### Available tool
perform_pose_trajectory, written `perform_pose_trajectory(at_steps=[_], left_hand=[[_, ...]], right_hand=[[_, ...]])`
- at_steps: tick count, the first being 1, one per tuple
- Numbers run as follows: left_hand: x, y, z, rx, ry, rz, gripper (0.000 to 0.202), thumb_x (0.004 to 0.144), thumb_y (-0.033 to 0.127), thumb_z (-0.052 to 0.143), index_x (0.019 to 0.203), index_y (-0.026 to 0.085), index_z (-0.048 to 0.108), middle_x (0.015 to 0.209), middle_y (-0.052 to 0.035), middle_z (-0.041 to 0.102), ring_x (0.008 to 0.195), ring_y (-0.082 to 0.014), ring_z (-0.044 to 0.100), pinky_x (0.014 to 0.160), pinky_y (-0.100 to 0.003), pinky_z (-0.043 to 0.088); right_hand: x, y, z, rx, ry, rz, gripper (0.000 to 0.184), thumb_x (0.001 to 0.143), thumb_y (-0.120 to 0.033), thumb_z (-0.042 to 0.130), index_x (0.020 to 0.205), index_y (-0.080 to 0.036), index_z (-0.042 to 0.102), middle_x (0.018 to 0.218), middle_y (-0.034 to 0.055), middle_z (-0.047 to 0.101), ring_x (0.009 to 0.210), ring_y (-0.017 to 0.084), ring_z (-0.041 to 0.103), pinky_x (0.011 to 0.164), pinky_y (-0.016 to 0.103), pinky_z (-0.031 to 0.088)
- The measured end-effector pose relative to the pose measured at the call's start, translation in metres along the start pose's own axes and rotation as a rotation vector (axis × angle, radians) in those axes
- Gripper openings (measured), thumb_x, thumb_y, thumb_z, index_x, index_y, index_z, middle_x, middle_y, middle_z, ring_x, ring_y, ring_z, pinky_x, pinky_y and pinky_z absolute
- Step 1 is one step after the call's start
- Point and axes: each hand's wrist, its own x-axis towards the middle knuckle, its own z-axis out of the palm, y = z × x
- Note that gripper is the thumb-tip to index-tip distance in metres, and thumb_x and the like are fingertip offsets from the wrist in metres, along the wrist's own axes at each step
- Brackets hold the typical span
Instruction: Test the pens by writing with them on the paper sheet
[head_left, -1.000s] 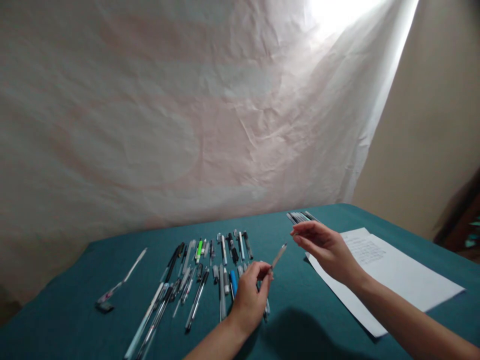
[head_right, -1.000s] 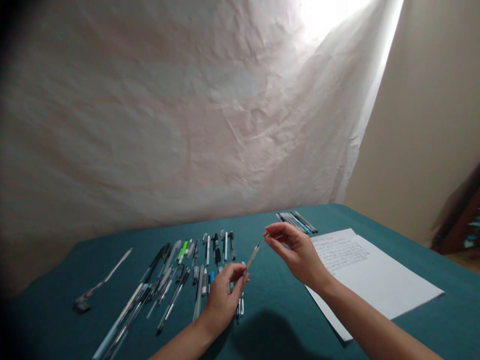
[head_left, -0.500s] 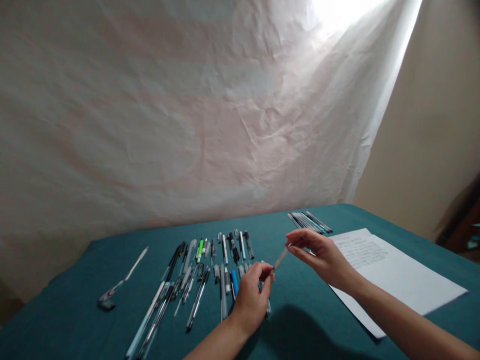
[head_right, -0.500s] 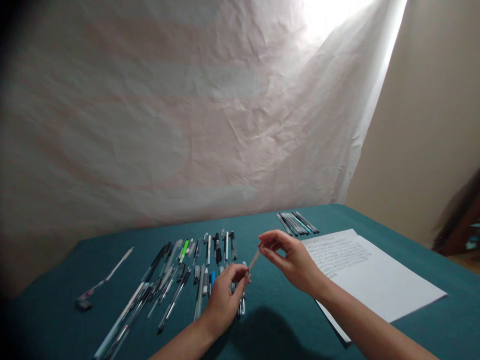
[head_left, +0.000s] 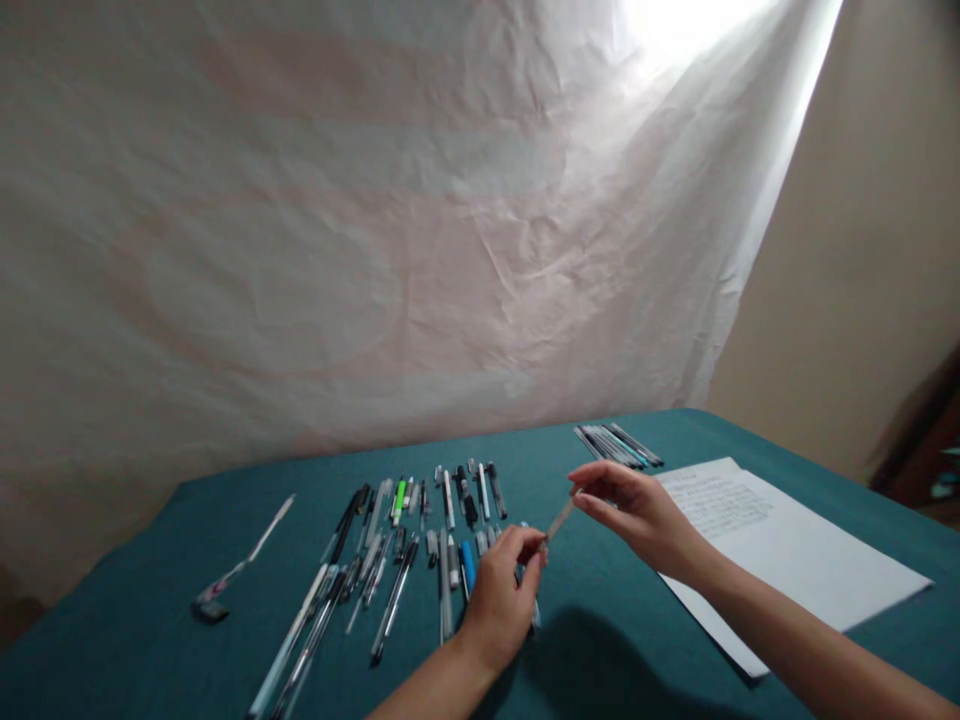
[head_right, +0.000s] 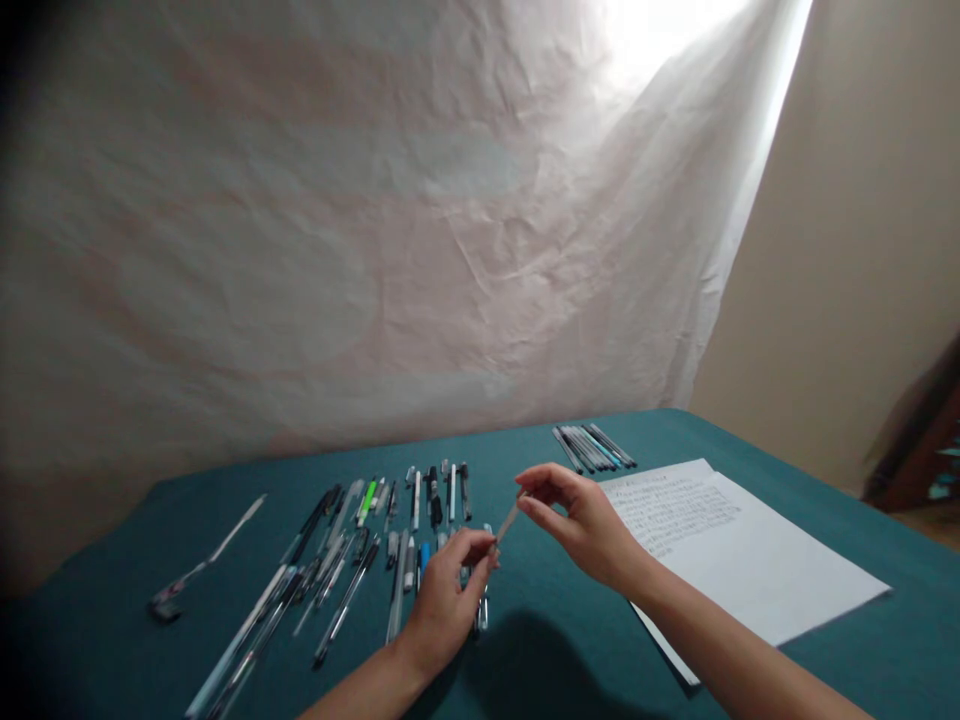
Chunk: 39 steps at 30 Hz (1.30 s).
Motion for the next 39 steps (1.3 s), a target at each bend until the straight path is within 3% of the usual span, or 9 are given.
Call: perform_pose_trajectory(at_steps=[8, 12, 16, 24, 28, 31, 34, 39], left_hand=[[0.001, 0.002, -0.001, -0.017, 0.01, 0.005, 0.017, 0.082, 0.02, 0.041, 0.092, 0.019, 0.054, 0.082, -0.0029, 0.056, 0.077, -0.0146, 0.052, 0.071, -0.027, 0.039], [0.001, -0.001, -0.001, -0.04, 0.029, -0.029, 0.016, 0.083, 0.024, 0.04, 0.091, 0.019, 0.054, 0.082, -0.0032, 0.057, 0.078, -0.015, 0.053, 0.072, -0.028, 0.04], [0.001, -0.002, 0.0, -0.034, 0.023, -0.036, 0.016, 0.083, 0.025, 0.041, 0.09, 0.019, 0.054, 0.082, -0.0032, 0.057, 0.077, -0.0151, 0.054, 0.072, -0.028, 0.04], [0.001, -0.001, 0.0, -0.029, 0.01, -0.018, 0.015, 0.082, 0.021, 0.041, 0.089, 0.019, 0.054, 0.08, -0.0031, 0.057, 0.076, -0.0149, 0.053, 0.071, -0.027, 0.041], [0.001, -0.003, 0.001, -0.053, 0.022, -0.037, 0.014, 0.082, 0.021, 0.041, 0.087, 0.019, 0.054, 0.079, -0.0028, 0.057, 0.075, -0.0146, 0.054, 0.07, -0.027, 0.041], [0.001, -0.004, 0.002, -0.064, 0.032, -0.05, 0.013, 0.081, 0.022, 0.042, 0.087, 0.019, 0.054, 0.079, -0.0029, 0.057, 0.076, -0.0149, 0.055, 0.071, -0.027, 0.042], [0.001, -0.005, 0.003, -0.078, 0.025, -0.062, 0.014, 0.081, 0.023, 0.043, 0.089, 0.019, 0.054, 0.081, -0.0034, 0.058, 0.077, -0.0153, 0.056, 0.071, -0.028, 0.042], [0.0, -0.003, 0.003, -0.101, 0.009, -0.065, 0.015, 0.081, 0.024, 0.043, 0.089, 0.019, 0.055, 0.081, -0.0038, 0.058, 0.075, -0.015, 0.056, 0.07, -0.027, 0.043]], right_hand=[[0.001, 0.007, 0.01, 0.164, 0.006, 0.123, 0.025, 0.071, -0.034, 0.062, 0.089, -0.017, 0.058, 0.07, 0.0002, 0.056, 0.065, 0.011, 0.051, 0.059, 0.023, 0.042], [0.001, 0.005, 0.011, 0.211, -0.039, 0.125, 0.032, 0.074, -0.035, 0.058, 0.103, -0.02, 0.057, 0.092, 0.0048, 0.06, 0.079, 0.014, 0.054, 0.069, 0.026, 0.045], [0.0, 0.002, 0.009, 0.144, -0.032, 0.089, 0.03, 0.08, -0.037, 0.048, 0.105, -0.022, 0.058, 0.101, 0.0051, 0.059, 0.073, 0.013, 0.054, 0.067, 0.026, 0.046], [0.001, 0.015, 0.013, 0.118, 0.063, 0.111, 0.02, 0.073, -0.036, 0.059, 0.078, -0.017, 0.06, 0.068, 0.0001, 0.057, 0.059, 0.01, 0.05, 0.054, 0.022, 0.043], [0.002, 0.016, 0.011, 0.153, -0.006, 0.113, 0.032, 0.069, -0.036, 0.063, 0.096, -0.019, 0.059, 0.093, 0.0051, 0.061, 0.078, 0.015, 0.055, 0.067, 0.027, 0.046], [0.003, 0.009, 0.009, 0.164, -0.031, 0.111, 0.036, 0.076, -0.04, 0.053, 0.107, -0.022, 0.057, 0.106, 0.0072, 0.058, 0.086, 0.018, 0.055, 0.07, 0.03, 0.047], [0.003, 0.005, 0.009, 0.13, -0.006, 0.085, 0.031, 0.078, -0.041, 0.049, 0.099, -0.021, 0.062, 0.1, 0.0057, 0.06, 0.078, 0.015, 0.055, 0.066, 0.028, 0.047], [0.003, 0.01, 0.011, 0.166, 0.067, 0.118, 0.026, 0.072, -0.04, 0.058, 0.083, -0.017, 0.062, 0.077, 0.0025, 0.061, 0.062, 0.011, 0.051, 0.057, 0.023, 0.045]])
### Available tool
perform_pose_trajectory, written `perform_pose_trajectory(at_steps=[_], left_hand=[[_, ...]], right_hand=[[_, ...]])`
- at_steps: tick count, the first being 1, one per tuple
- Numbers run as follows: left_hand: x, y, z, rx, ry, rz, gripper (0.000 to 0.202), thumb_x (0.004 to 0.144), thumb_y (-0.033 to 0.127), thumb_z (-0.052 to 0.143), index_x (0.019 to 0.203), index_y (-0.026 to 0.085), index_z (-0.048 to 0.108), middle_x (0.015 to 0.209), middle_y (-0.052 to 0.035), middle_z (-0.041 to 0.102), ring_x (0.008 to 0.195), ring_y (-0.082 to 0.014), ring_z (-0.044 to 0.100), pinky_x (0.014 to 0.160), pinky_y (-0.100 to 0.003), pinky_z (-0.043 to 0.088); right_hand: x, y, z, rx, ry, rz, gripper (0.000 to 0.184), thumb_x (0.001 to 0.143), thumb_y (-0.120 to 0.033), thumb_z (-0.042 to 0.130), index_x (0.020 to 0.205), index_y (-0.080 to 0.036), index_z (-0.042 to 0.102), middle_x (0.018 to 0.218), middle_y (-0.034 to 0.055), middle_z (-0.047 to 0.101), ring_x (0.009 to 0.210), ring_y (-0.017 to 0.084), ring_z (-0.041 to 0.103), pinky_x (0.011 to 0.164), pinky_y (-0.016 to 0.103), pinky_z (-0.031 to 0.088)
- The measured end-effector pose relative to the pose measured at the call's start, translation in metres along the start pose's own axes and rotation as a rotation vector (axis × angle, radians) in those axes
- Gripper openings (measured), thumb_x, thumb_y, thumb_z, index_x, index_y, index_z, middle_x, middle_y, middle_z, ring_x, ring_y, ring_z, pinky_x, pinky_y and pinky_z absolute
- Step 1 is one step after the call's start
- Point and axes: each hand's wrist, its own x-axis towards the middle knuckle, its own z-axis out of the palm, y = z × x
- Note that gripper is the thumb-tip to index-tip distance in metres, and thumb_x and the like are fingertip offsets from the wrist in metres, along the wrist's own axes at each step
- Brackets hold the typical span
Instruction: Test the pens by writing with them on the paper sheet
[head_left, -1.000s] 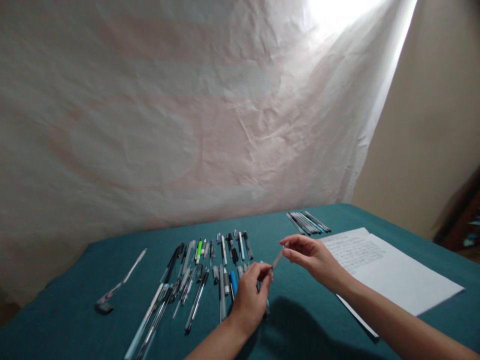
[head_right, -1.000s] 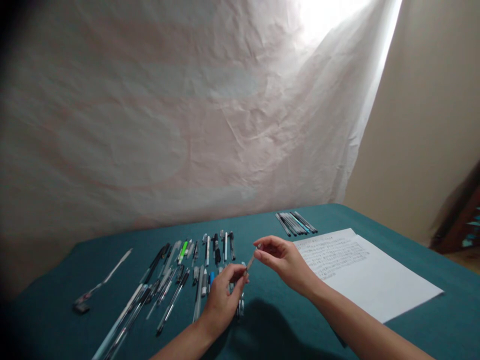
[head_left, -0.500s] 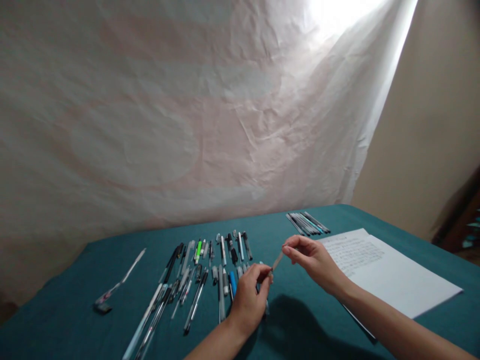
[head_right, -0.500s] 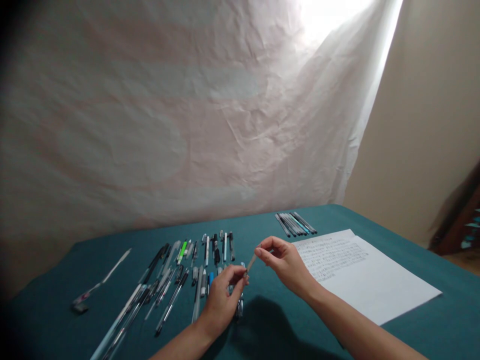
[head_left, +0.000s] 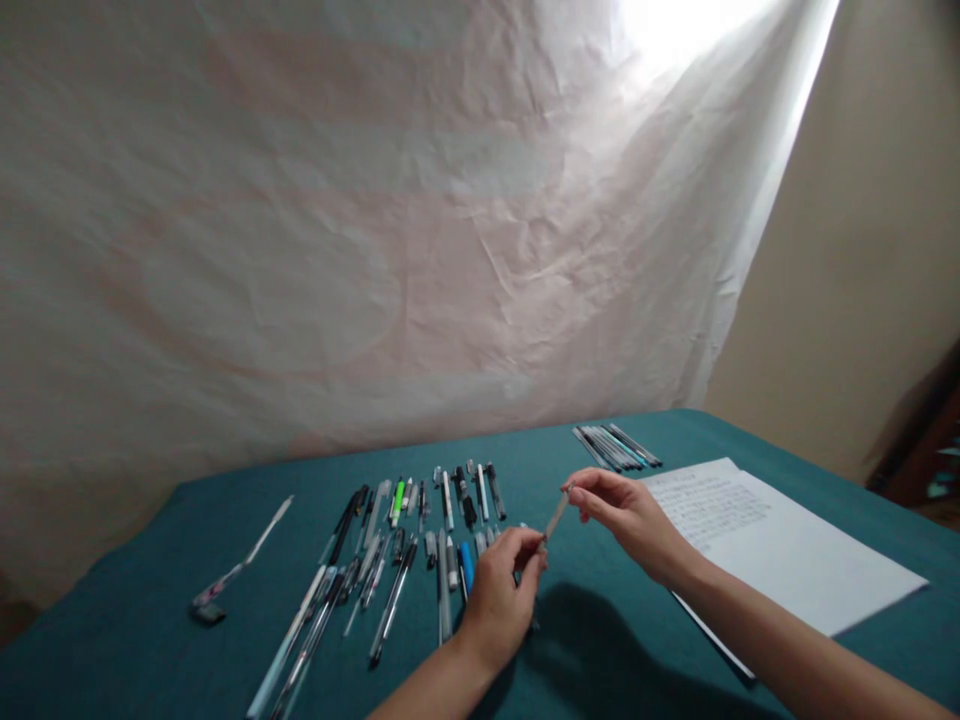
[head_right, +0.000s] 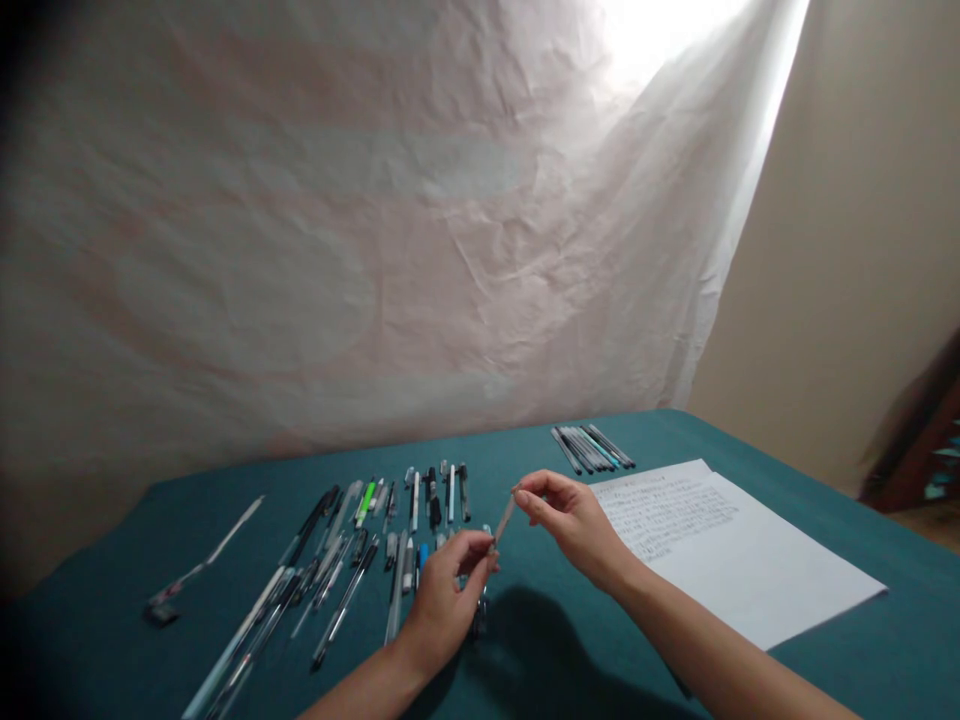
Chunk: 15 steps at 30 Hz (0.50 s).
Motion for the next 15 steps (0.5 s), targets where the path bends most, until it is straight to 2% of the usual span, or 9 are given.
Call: perform_pose_trajectory(at_steps=[2, 6, 12, 15], left_hand=[[-0.0002, 0.0007, 0.0, -0.001, 0.009, 0.001, 0.015, 0.081, 0.023, 0.042, 0.088, 0.018, 0.055, 0.08, -0.0036, 0.058, 0.075, -0.0147, 0.055, 0.07, -0.027, 0.043], [0.0, 0.0032, 0.0, 0.011, 0.021, 0.017, 0.015, 0.081, 0.021, 0.042, 0.086, 0.018, 0.055, 0.078, -0.003, 0.058, 0.074, -0.0142, 0.055, 0.068, -0.026, 0.043], [0.0011, 0.0044, 0.0015, 0.031, 0.007, 0.027, 0.015, 0.08, 0.021, 0.044, 0.087, 0.019, 0.057, 0.078, -0.0024, 0.059, 0.073, -0.0141, 0.056, 0.068, -0.026, 0.044], [0.002, 0.0028, 0.0022, 0.029, 0.004, 0.015, 0.015, 0.08, 0.021, 0.044, 0.088, 0.019, 0.057, 0.078, -0.0023, 0.06, 0.074, -0.014, 0.056, 0.068, -0.026, 0.044]], right_hand=[[0.0002, 0.0012, -0.0002, 0.026, -0.005, 0.019, 0.029, 0.071, -0.04, 0.059, 0.089, -0.017, 0.061, 0.081, 0.0037, 0.061, 0.064, 0.011, 0.052, 0.058, 0.024, 0.045], [-0.0004, -0.001, -0.0003, 0.021, -0.061, 0.016, 0.033, 0.077, -0.041, 0.05, 0.102, -0.02, 0.059, 0.098, 0.0063, 0.06, 0.069, 0.013, 0.054, 0.064, 0.027, 0.047], [0.0007, 0.0043, 0.0005, -0.015, 0.014, 0.028, 0.027, 0.073, -0.042, 0.056, 0.08, -0.016, 0.063, 0.073, 0.0023, 0.059, 0.059, 0.011, 0.05, 0.055, 0.023, 0.043], [0.0014, 0.0063, 0.0008, 0.052, 0.011, 0.054, 0.029, 0.072, -0.042, 0.057, 0.082, -0.016, 0.061, 0.072, 0.0019, 0.058, 0.064, 0.012, 0.052, 0.054, 0.023, 0.043]])
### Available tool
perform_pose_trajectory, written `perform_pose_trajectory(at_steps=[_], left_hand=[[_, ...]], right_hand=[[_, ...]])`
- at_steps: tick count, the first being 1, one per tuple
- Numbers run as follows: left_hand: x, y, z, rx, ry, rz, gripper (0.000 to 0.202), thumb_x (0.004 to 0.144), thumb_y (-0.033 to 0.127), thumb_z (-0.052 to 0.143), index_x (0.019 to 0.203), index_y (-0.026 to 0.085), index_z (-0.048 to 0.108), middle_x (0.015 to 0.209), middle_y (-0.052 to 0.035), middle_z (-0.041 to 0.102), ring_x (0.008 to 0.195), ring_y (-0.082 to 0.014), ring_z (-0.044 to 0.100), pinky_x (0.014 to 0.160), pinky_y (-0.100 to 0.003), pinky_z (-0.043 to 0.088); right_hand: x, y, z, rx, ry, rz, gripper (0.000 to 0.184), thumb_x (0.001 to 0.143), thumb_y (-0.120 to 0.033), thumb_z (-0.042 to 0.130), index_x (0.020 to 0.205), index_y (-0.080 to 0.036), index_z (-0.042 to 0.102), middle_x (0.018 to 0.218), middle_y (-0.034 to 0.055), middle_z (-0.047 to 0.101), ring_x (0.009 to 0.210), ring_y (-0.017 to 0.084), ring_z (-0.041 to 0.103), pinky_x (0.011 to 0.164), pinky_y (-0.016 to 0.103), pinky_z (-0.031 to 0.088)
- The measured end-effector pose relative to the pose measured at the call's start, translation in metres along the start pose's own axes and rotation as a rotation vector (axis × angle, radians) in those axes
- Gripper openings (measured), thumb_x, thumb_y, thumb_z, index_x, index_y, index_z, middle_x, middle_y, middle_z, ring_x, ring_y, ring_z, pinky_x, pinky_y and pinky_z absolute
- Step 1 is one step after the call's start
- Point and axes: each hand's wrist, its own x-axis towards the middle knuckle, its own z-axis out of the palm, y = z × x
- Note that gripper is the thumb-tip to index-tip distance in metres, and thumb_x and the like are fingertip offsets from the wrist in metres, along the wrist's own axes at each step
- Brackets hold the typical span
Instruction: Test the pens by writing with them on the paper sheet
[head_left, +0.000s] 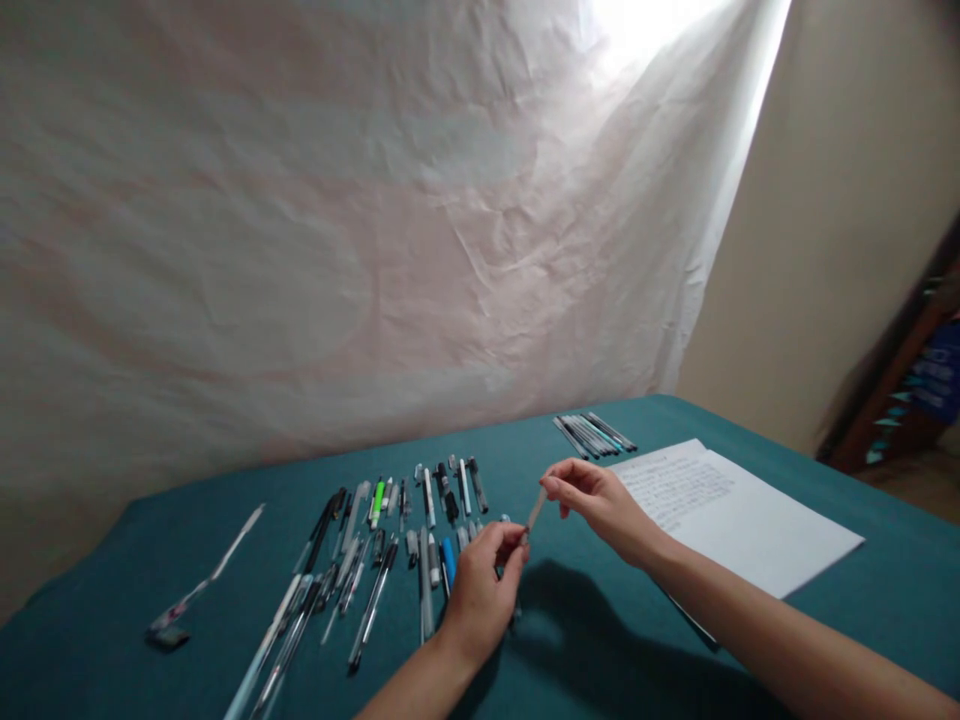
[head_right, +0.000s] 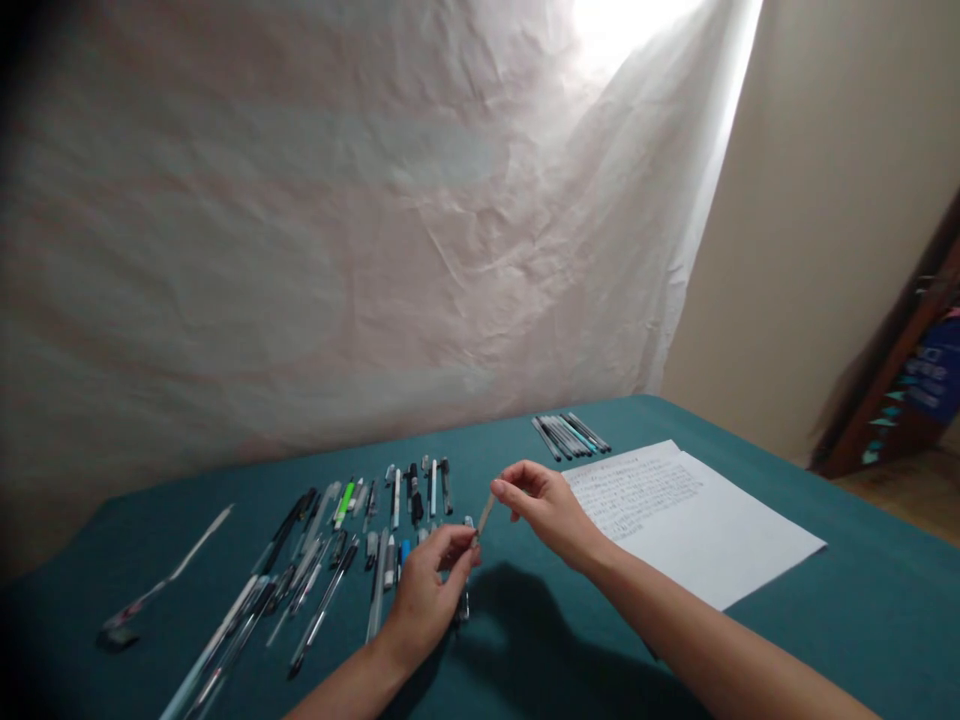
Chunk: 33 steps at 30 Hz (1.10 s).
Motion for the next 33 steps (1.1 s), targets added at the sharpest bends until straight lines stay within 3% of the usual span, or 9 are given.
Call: perform_pose_trajectory(at_steps=[5, 11, 17, 24, 30, 33], left_hand=[[0.0012, -0.0015, 0.0002, -0.003, -0.009, -0.012, 0.016, 0.079, 0.021, 0.045, 0.091, 0.019, 0.056, 0.081, -0.0022, 0.06, 0.076, -0.014, 0.057, 0.07, -0.026, 0.044], [0.001, -0.0011, 0.0015, 0.001, 0.002, -0.019, 0.014, 0.079, 0.023, 0.047, 0.085, 0.018, 0.057, 0.077, -0.003, 0.06, 0.073, -0.0148, 0.057, 0.067, -0.027, 0.045], [0.0004, -0.0006, 0.001, 0.006, 0.014, -0.031, 0.015, 0.078, 0.025, 0.047, 0.087, 0.018, 0.057, 0.077, -0.0036, 0.061, 0.072, -0.0153, 0.057, 0.065, -0.027, 0.045], [-0.001, -0.0006, 0.0013, -0.003, 0.019, -0.028, 0.013, 0.077, 0.024, 0.049, 0.085, 0.018, 0.058, 0.076, -0.0033, 0.06, 0.072, -0.0151, 0.057, 0.065, -0.026, 0.045], [-0.0009, 0.0006, 0.0006, 0.009, 0.028, -0.022, 0.014, 0.077, 0.025, 0.048, 0.085, 0.018, 0.058, 0.076, -0.0033, 0.06, 0.071, -0.0148, 0.056, 0.064, -0.026, 0.044], [-0.0007, 0.0007, 0.0, 0.007, 0.017, -0.025, 0.013, 0.076, 0.025, 0.049, 0.084, 0.018, 0.058, 0.076, -0.0035, 0.06, 0.071, -0.015, 0.056, 0.063, -0.026, 0.044]], right_hand=[[-0.0005, -0.0016, -0.0003, 0.02, -0.081, -0.026, 0.034, 0.078, -0.042, 0.048, 0.097, -0.017, 0.061, 0.086, 0.0051, 0.06, 0.072, 0.013, 0.053, 0.056, 0.024, 0.045], [0.0012, 0.0047, -0.0006, 0.005, 0.03, 0.008, 0.027, 0.071, -0.041, 0.059, 0.075, -0.015, 0.063, 0.063, 0.0, 0.057, 0.056, 0.01, 0.05, 0.049, 0.021, 0.042], [0.0026, 0.0, -0.0044, 0.059, -0.075, 0.005, 0.036, 0.076, -0.042, 0.051, 0.099, -0.016, 0.061, 0.088, 0.0072, 0.061, 0.075, 0.015, 0.056, 0.051, 0.023, 0.046], [0.003, 0.0037, -0.0032, 0.031, -0.005, 0.021, 0.03, 0.07, -0.042, 0.059, 0.079, -0.014, 0.063, 0.064, 0.0016, 0.058, 0.058, 0.011, 0.051, 0.047, 0.021, 0.043], [0.0003, 0.0002, -0.0014, 0.102, -0.108, 0.049, 0.035, 0.077, -0.041, 0.052, 0.101, -0.017, 0.059, 0.098, 0.009, 0.06, 0.072, 0.014, 0.055, 0.048, 0.021, 0.045], [-0.0002, -0.0011, -0.0012, 0.077, -0.11, 0.021, 0.034, 0.077, -0.042, 0.05, 0.097, -0.016, 0.062, 0.093, 0.008, 0.062, 0.068, 0.013, 0.055, 0.048, 0.022, 0.045]])
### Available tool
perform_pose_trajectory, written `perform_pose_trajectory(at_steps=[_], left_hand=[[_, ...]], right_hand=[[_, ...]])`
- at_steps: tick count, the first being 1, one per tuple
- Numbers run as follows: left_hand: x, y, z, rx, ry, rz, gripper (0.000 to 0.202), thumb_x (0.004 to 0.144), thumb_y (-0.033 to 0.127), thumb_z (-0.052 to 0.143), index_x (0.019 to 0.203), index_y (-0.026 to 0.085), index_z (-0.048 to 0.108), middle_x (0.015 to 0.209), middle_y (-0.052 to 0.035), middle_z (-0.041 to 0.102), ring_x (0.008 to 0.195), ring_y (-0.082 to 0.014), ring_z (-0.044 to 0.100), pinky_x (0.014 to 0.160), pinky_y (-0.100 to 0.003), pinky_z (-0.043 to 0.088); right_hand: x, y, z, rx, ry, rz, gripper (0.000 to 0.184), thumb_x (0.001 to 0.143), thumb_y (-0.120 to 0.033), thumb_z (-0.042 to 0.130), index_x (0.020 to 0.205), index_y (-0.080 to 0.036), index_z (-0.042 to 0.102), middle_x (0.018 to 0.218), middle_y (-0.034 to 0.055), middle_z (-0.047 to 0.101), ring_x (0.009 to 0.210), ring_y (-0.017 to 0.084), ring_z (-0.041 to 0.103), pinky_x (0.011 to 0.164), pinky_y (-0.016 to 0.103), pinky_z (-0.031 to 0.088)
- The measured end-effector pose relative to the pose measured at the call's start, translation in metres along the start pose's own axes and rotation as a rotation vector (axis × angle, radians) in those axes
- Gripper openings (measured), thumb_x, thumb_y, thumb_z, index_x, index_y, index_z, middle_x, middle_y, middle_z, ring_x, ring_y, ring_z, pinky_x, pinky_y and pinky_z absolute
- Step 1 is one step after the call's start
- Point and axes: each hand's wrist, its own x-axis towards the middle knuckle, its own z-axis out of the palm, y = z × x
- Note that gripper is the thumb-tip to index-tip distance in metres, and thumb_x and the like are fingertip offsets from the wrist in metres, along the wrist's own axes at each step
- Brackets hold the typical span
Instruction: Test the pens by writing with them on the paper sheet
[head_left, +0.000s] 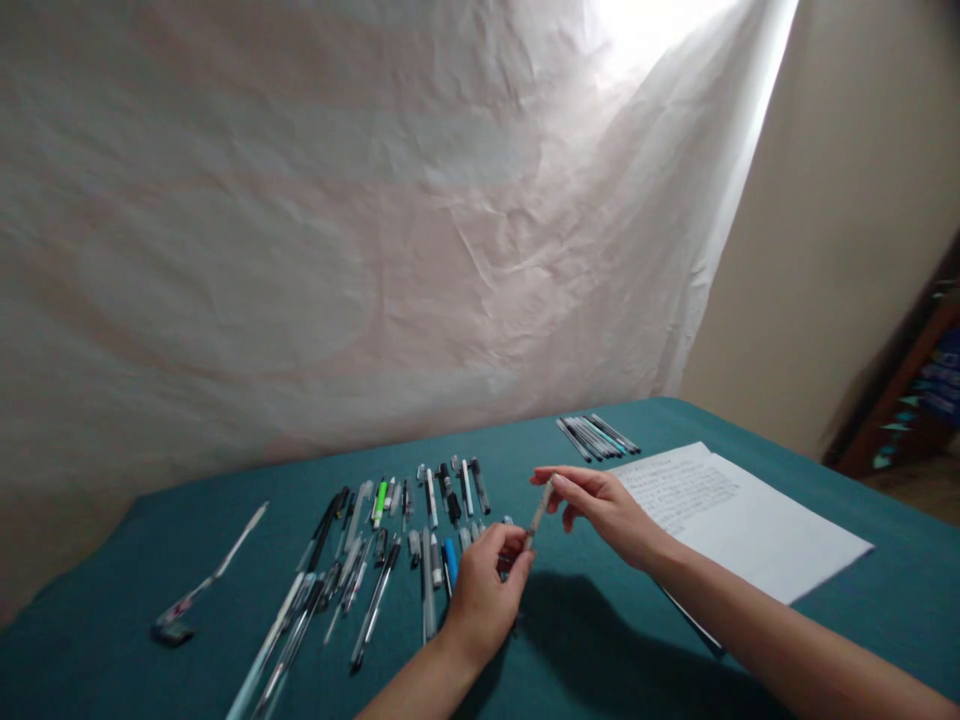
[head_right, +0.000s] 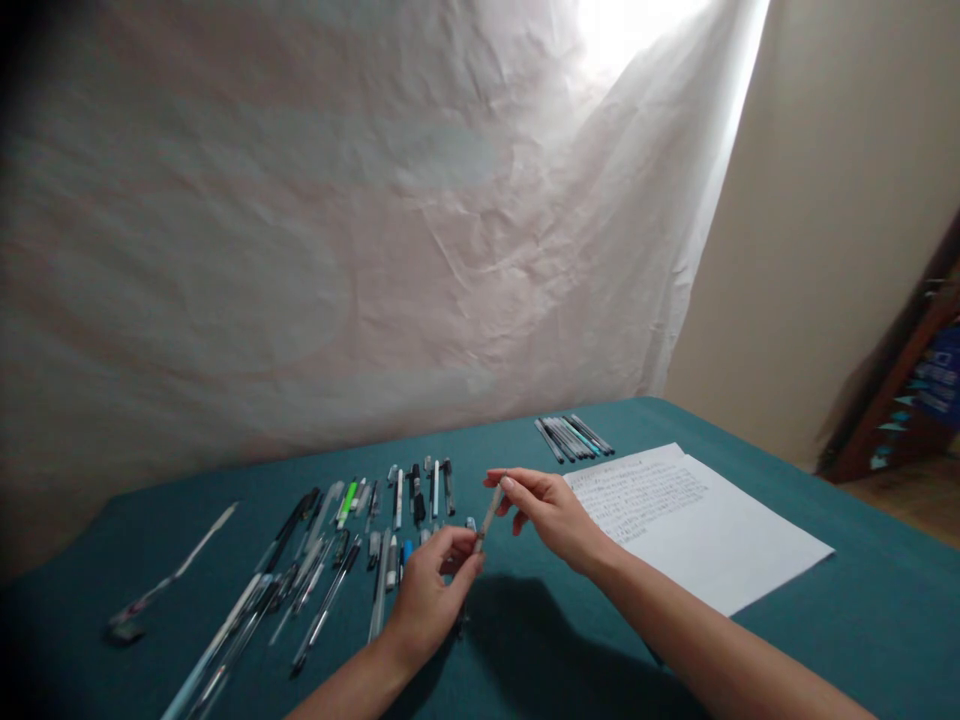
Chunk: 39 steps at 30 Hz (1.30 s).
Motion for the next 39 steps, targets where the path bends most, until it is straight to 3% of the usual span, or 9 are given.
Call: perform_pose_trajectory(at_steps=[5, 12, 17, 22, 27, 30, 33, 36, 39], left_hand=[[0.0, 0.0, -0.001, 0.002, -0.015, -0.006, 0.013, 0.076, 0.023, 0.049, 0.085, 0.018, 0.057, 0.077, -0.0032, 0.06, 0.072, -0.0151, 0.056, 0.065, -0.026, 0.045], [0.0, -0.002, 0.0, 0.026, 0.012, -0.001, 0.012, 0.076, 0.023, 0.049, 0.084, 0.018, 0.057, 0.076, -0.0026, 0.06, 0.07, -0.0146, 0.056, 0.064, -0.026, 0.044], [-0.001, -0.002, -0.001, 0.016, -0.006, 0.007, 0.012, 0.075, 0.018, 0.049, 0.083, 0.018, 0.057, 0.076, -0.0027, 0.06, 0.07, -0.0145, 0.056, 0.064, -0.026, 0.044], [0.0, -0.002, -0.001, 0.032, 0.01, 0.009, 0.011, 0.076, 0.02, 0.049, 0.083, 0.018, 0.058, 0.077, -0.003, 0.06, 0.07, -0.0144, 0.056, 0.064, -0.026, 0.044], [0.003, -0.007, -0.002, -0.008, 0.046, -0.039, 0.015, 0.078, 0.026, 0.049, 0.086, 0.017, 0.056, 0.076, -0.0032, 0.06, 0.069, -0.0144, 0.057, 0.062, -0.025, 0.045], [0.003, -0.007, 0.0, 0.016, 0.038, -0.022, 0.014, 0.078, 0.026, 0.049, 0.087, 0.017, 0.056, 0.077, -0.0027, 0.06, 0.07, -0.0141, 0.057, 0.063, -0.025, 0.045], [0.0, -0.001, 0.001, 0.065, -0.028, 0.046, 0.016, 0.079, 0.027, 0.048, 0.09, 0.018, 0.057, 0.08, -0.003, 0.059, 0.073, -0.0142, 0.057, 0.066, -0.026, 0.046], [-0.003, 0.006, -0.001, 0.126, -0.116, 0.148, 0.023, 0.082, 0.028, 0.045, 0.101, 0.019, 0.055, 0.086, -0.0042, 0.06, 0.08, -0.0147, 0.057, 0.073, -0.027, 0.046], [-0.006, 0.011, -0.002, 0.223, -0.209, 0.265, 0.028, 0.085, 0.025, 0.039, 0.109, 0.021, 0.052, 0.097, -0.0049, 0.06, 0.091, -0.015, 0.054, 0.081, -0.028, 0.043]], right_hand=[[0.001, 0.004, 0.0, -0.049, 0.116, 0.018, 0.029, 0.07, -0.042, 0.059, 0.076, -0.014, 0.063, 0.058, 0.0, 0.055, 0.053, 0.01, 0.05, 0.044, 0.02, 0.042], [0.0, 0.004, 0.002, 0.011, 0.043, 0.015, 0.036, 0.075, -0.045, 0.051, 0.094, -0.016, 0.062, 0.089, 0.0068, 0.062, 0.059, 0.011, 0.052, 0.044, 0.021, 0.042], [0.0, 0.01, 0.002, -0.061, 0.106, 0.011, 0.028, 0.074, -0.041, 0.056, 0.079, -0.014, 0.062, 0.056, -0.0007, 0.053, 0.051, 0.009, 0.047, 0.044, 0.021, 0.039], [0.002, 0.018, 0.0, -0.13, 0.146, 0.023, 0.027, 0.075, -0.042, 0.054, 0.076, -0.015, 0.056, 0.057, -0.0019, 0.05, 0.049, 0.009, 0.046, 0.043, 0.02, 0.038], [-0.004, 0.023, 0.001, -0.538, 0.248, -0.239, 0.031, 0.083, -0.032, 0.045, 0.11, -0.019, 0.043, 0.072, 0.0009, 0.055, 0.056, 0.011, 0.052, 0.05, 0.021, 0.042], [-0.007, 0.031, 0.001, -0.978, 0.108, -0.458, 0.033, 0.085, -0.019, 0.039, 0.118, -0.021, 0.043, 0.083, 0.0047, 0.059, 0.065, 0.013, 0.055, 0.06, 0.023, 0.043], [-0.004, 0.036, -0.003, -1.243, 0.043, -0.53, 0.03, 0.084, -0.015, 0.04, 0.111, -0.021, 0.051, 0.087, 0.007, 0.061, 0.075, 0.015, 0.057, 0.063, 0.024, 0.043], [0.003, 0.033, -0.016, -1.266, 0.096, -0.492, 0.025, 0.084, -0.017, 0.042, 0.105, -0.02, 0.055, 0.083, 0.0064, 0.062, 0.076, 0.016, 0.058, 0.065, 0.025, 0.043], [0.01, 0.026, -0.039, -1.095, 0.194, -0.434, 0.027, 0.085, -0.023, 0.04, 0.108, -0.021, 0.055, 0.089, 0.0071, 0.064, 0.078, 0.016, 0.059, 0.068, 0.026, 0.045]])
